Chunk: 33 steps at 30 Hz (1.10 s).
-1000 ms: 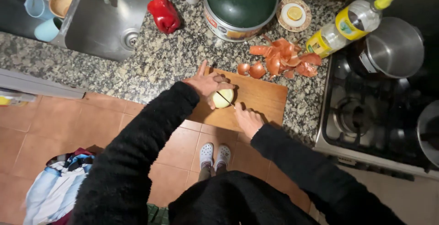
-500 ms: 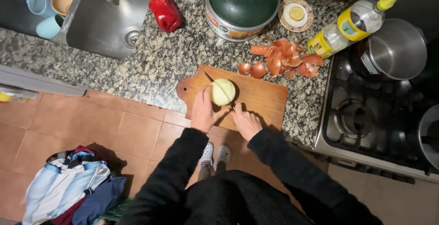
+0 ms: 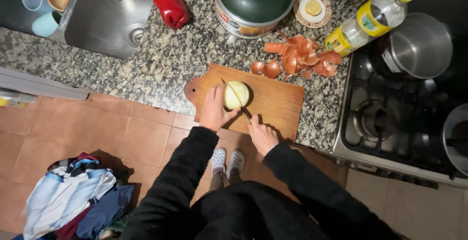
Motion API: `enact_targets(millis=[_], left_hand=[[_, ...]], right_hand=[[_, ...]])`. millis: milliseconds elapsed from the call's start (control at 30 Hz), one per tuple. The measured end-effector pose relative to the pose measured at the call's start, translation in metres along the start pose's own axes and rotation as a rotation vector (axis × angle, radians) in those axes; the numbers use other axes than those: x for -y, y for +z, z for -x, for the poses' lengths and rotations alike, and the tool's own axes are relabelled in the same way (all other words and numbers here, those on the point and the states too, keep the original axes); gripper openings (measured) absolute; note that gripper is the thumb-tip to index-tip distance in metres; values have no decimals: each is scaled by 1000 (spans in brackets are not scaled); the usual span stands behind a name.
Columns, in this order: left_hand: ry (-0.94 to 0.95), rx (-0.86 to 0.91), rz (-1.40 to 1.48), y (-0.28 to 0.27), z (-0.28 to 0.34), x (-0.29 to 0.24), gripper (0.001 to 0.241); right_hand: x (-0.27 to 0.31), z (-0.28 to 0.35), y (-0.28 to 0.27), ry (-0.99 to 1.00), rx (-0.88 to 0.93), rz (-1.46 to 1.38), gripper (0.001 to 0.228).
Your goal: Peel and chop onions on a wooden cutting board.
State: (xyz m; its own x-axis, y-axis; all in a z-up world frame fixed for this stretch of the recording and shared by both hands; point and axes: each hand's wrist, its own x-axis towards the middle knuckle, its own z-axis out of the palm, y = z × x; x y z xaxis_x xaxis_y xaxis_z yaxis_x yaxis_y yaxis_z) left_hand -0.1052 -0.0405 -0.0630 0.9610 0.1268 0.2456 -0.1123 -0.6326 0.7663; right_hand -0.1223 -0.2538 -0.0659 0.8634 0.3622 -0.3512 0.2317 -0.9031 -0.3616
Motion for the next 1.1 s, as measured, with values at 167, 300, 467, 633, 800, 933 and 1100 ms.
enact_targets(millis=[167, 300, 467, 633, 800, 933, 1100], left_hand=[[-3, 2, 26, 7, -1, -8, 96], [-10, -68, 22, 19, -4, 10, 94], [-238, -151, 337, -1, -3, 26, 87], [-184, -66, 539, -33, 2, 38, 87], [202, 243, -140, -48, -22, 9, 94], [341, 458, -395, -16, -40, 30, 94], [414, 586, -298, -28, -58, 54, 107]], right_hand=[[-4, 1, 3, 0, -31, -46, 29], [-16, 14, -3, -40, -34, -28, 29], [-26, 34, -17, -3, 25, -15, 30], [-41, 33, -30, -5, 21, -34, 29], [-58, 27, -49, 65, 17, -111, 29], [-64, 33, -58, 40, 1, -99, 28], [-76, 53, -71, -58, -25, 104, 26]])
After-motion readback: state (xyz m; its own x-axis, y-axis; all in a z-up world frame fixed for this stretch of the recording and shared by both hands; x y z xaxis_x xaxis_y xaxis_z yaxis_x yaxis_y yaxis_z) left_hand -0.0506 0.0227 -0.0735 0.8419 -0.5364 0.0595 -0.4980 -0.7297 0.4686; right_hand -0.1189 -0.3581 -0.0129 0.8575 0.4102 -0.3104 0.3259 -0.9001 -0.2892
